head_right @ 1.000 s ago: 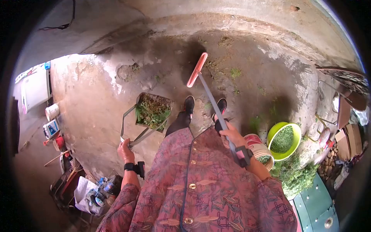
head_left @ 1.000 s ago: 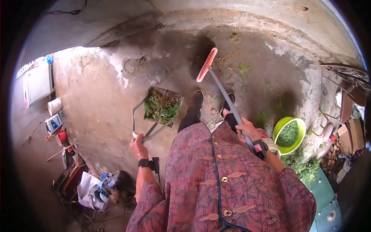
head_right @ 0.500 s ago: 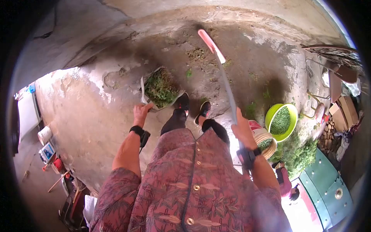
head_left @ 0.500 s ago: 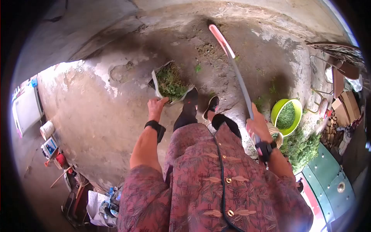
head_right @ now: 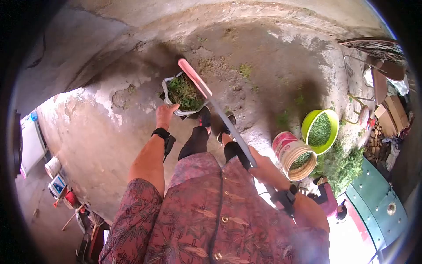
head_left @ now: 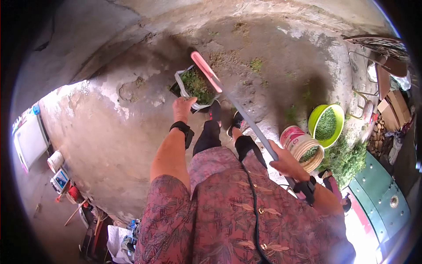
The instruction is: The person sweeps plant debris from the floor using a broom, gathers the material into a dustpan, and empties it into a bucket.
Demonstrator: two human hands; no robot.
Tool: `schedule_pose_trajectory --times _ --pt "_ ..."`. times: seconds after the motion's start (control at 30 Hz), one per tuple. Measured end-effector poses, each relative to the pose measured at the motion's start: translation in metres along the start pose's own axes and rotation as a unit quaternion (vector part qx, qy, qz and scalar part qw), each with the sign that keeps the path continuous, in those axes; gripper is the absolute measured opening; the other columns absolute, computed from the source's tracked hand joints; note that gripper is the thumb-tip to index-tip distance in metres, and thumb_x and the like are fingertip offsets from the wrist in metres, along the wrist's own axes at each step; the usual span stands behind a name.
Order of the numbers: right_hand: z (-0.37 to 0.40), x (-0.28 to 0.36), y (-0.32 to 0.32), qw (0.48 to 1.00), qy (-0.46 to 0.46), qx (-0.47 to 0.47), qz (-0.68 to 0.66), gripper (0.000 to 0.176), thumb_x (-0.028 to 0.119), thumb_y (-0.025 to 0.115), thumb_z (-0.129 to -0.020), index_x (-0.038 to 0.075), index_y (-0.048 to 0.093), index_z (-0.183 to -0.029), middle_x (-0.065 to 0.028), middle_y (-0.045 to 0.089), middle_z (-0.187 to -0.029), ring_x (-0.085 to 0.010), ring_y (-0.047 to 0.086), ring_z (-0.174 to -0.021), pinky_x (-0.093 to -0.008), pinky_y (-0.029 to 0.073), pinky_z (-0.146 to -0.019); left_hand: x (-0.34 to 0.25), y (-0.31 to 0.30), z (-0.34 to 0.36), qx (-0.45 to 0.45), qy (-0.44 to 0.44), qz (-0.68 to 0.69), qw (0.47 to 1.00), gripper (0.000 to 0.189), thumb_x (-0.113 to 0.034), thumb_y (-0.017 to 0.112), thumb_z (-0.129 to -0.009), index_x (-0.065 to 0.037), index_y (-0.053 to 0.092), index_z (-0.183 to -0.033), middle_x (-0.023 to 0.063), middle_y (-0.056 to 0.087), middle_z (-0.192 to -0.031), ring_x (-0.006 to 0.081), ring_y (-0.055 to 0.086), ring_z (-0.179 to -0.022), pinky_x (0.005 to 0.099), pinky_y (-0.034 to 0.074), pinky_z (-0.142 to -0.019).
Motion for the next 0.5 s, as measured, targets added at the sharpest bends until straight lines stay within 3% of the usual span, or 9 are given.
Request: schedule_pose_trajectory --times 0.07,0.13,0.2,0.33,0.4,0.43,0.5 --pt "-0.001 -0.019 0.006 0.971 -0.181 -0.125 0.094 0.071 0.002 0.052 -0.067 0.009 0.022 -0.132 -0.0269 0.053 -0.074 -0.0405 0.056 -0.070 -0.0436 0.044 -0.066 -0.002 0.002 0.001 -0.006 -0.003 -0.010 1.000 0.053 -0.048 0.067 -0.060 0.003 0.062 -0.074 0.0231 0.060 -0.078 0.0367 0.057 -0.079 0.0420 0.045 -0.073" --pt "-0.020 -0.021 0.012 0.972 -0.132 -0.149 0.129 0.071 0.003 0.052 -0.068 0.011 0.023 -0.132 -0.0287 0.053 -0.076 -0.0417 0.056 -0.072 -0.0433 0.044 -0.067 0.006 0.011 -0.005 -0.009 -0.002 -0.019 1.000 0.053 -0.048 0.067 -0.060 0.003 0.062 -0.074 0.0229 0.059 -0.077 0.0371 0.057 -0.079 0.0421 0.045 -0.072" --pt "-0.056 -0.023 0.012 0.964 -0.050 -0.175 0.193 0.069 0.004 0.051 -0.069 0.009 0.023 -0.131 -0.0303 0.054 -0.081 -0.0429 0.055 -0.080 -0.0429 0.044 -0.071 0.029 0.034 -0.021 -0.015 0.063 -0.049 0.997 0.053 -0.048 0.067 -0.060 0.003 0.061 -0.071 0.0234 0.060 -0.076 0.0375 0.057 -0.080 0.0419 0.045 -0.072" --pt "-0.085 -0.002 0.029 0.982 -0.125 -0.126 0.062 0.070 0.001 0.047 -0.068 0.016 0.020 -0.130 -0.0282 0.057 -0.078 -0.0433 0.057 -0.076 -0.0491 0.044 -0.066 0.012 0.021 -0.017 -0.027 0.137 -0.151 0.978 0.052 -0.048 0.066 -0.060 0.003 0.061 -0.069 0.0241 0.059 -0.074 0.0377 0.057 -0.078 0.0425 0.045 -0.070" --pt "-0.065 0.000 0.025 0.991 -0.126 -0.025 0.031 0.068 0.003 0.048 -0.069 0.016 0.021 -0.130 -0.0279 0.056 -0.084 -0.0425 0.057 -0.077 -0.0478 0.044 -0.066 0.010 0.010 -0.013 -0.028 0.043 -0.065 0.997 0.053 -0.050 0.065 -0.062 0.003 0.061 -0.068 0.0228 0.059 -0.071 0.0378 0.058 -0.074 0.0439 0.044 -0.068" --pt "-0.052 -0.005 0.023 0.989 -0.127 -0.021 0.074 0.068 0.004 0.049 -0.069 0.016 0.021 -0.130 -0.0273 0.056 -0.090 -0.0420 0.057 -0.081 -0.0452 0.045 -0.066 0.017 0.011 -0.014 -0.029 0.043 -0.066 0.996 0.053 -0.050 0.065 -0.062 0.003 0.061 -0.068 0.0228 0.059 -0.071 0.0378 0.058 -0.074 0.0439 0.044 -0.068" --pt "-0.020 0.001 0.015 0.992 -0.107 -0.024 0.068 0.068 0.004 0.049 -0.069 0.016 0.021 -0.130 -0.0276 0.055 -0.090 -0.0423 0.057 -0.081 -0.0454 0.045 -0.066 0.034 0.018 -0.018 -0.022 0.130 -0.090 0.987 0.055 -0.052 0.064 -0.063 0.003 0.061 -0.067 0.0206 0.060 -0.068 0.0372 0.058 -0.069 0.0444 0.044 -0.065"
Point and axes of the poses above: each hand's wrist, its own z-axis away from the middle knuckle, its own y-axis out of the palm, x = y × z, the point moved 2 cm from there along -z, towards the middle knuckle
